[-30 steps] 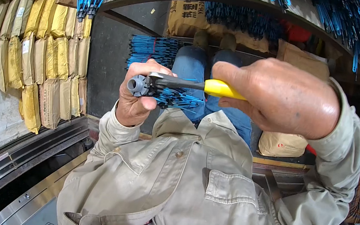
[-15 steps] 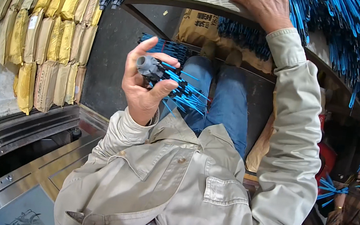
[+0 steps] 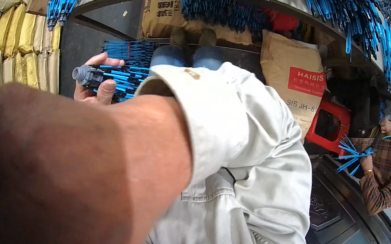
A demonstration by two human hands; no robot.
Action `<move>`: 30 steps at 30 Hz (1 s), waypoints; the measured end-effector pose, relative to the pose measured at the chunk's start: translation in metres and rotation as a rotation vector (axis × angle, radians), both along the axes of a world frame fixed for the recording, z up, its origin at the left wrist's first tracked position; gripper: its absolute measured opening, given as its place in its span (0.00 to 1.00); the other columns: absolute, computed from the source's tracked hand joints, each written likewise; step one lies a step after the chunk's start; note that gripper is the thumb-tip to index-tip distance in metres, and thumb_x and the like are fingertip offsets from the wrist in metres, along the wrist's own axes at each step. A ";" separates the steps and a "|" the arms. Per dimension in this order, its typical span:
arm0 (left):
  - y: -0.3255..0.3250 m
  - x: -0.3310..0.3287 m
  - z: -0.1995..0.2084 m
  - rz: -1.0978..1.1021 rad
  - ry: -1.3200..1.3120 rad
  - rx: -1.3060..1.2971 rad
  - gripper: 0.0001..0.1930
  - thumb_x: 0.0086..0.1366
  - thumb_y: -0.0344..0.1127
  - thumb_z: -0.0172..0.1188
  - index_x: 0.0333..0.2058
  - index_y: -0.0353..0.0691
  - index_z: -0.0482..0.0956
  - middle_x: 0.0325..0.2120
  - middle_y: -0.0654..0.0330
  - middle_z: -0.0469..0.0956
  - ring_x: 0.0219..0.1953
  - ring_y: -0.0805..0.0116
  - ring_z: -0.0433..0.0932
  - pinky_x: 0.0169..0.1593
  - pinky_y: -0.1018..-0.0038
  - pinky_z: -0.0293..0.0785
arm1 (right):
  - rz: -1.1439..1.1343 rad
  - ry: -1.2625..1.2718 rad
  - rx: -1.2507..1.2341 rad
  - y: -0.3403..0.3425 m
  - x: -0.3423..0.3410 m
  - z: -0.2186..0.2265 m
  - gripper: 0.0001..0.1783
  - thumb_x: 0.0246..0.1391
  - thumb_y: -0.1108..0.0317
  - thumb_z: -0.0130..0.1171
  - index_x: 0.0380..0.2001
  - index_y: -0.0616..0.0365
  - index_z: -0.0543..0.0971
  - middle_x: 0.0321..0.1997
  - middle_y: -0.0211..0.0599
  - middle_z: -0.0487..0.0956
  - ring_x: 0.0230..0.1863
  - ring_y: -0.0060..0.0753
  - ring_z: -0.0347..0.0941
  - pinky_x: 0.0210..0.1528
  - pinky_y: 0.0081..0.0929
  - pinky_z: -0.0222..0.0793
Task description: The person assembles blue plastic components onto a circular base, then adjusts them with pliers.
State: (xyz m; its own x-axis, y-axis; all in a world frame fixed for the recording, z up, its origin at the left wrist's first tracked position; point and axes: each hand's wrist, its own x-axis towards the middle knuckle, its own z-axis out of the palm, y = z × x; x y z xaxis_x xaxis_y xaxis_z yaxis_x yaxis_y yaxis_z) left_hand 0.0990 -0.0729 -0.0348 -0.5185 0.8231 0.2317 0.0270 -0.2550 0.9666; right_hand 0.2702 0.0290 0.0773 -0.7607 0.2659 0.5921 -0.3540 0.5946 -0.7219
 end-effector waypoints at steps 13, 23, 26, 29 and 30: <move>-0.005 0.002 0.000 -0.022 0.004 0.038 0.28 0.46 0.33 0.72 0.46 0.32 0.73 0.35 0.56 0.77 0.38 0.70 0.74 0.43 0.77 0.70 | -0.075 -0.052 -0.161 -0.034 -0.010 0.020 0.11 0.48 0.73 0.53 0.36 0.64 0.77 0.35 0.43 0.76 0.34 0.35 0.74 0.36 0.27 0.71; 0.002 0.006 -0.002 -0.042 0.007 0.064 0.29 0.45 0.34 0.73 0.46 0.32 0.72 0.35 0.56 0.77 0.37 0.70 0.74 0.42 0.76 0.71 | -0.079 -0.082 -0.336 -0.033 0.005 0.021 0.12 0.45 0.74 0.55 0.36 0.64 0.78 0.32 0.44 0.76 0.32 0.36 0.74 0.34 0.27 0.72; 0.000 0.006 -0.003 0.006 -0.026 0.053 0.29 0.45 0.34 0.73 0.46 0.32 0.72 0.35 0.56 0.77 0.37 0.71 0.74 0.42 0.77 0.70 | -0.105 -0.107 -0.378 -0.040 0.011 0.027 0.13 0.44 0.74 0.55 0.36 0.64 0.78 0.31 0.44 0.76 0.31 0.37 0.74 0.34 0.27 0.72; 0.001 0.007 -0.003 -0.008 -0.051 0.055 0.29 0.44 0.34 0.74 0.46 0.32 0.72 0.35 0.56 0.77 0.37 0.72 0.74 0.41 0.78 0.70 | -0.128 -0.134 -0.425 -0.049 -0.014 0.030 0.13 0.43 0.74 0.56 0.36 0.64 0.78 0.30 0.45 0.76 0.30 0.37 0.74 0.33 0.28 0.72; 0.002 0.008 -0.003 -0.011 -0.063 0.058 0.29 0.44 0.34 0.74 0.46 0.32 0.72 0.35 0.57 0.77 0.37 0.73 0.74 0.41 0.78 0.70 | -0.134 -0.142 -0.439 -0.048 -0.001 0.030 0.14 0.42 0.74 0.56 0.36 0.64 0.78 0.30 0.45 0.76 0.30 0.37 0.74 0.33 0.28 0.72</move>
State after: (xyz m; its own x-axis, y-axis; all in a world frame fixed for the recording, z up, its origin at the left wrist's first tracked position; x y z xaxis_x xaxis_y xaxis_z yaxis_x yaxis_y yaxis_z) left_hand 0.1067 -0.0705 -0.0375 -0.5248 0.8148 0.2465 -0.0363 -0.3107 0.9498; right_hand 0.2693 -0.0186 0.1071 -0.7683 0.5685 0.2941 -0.1746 0.2559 -0.9508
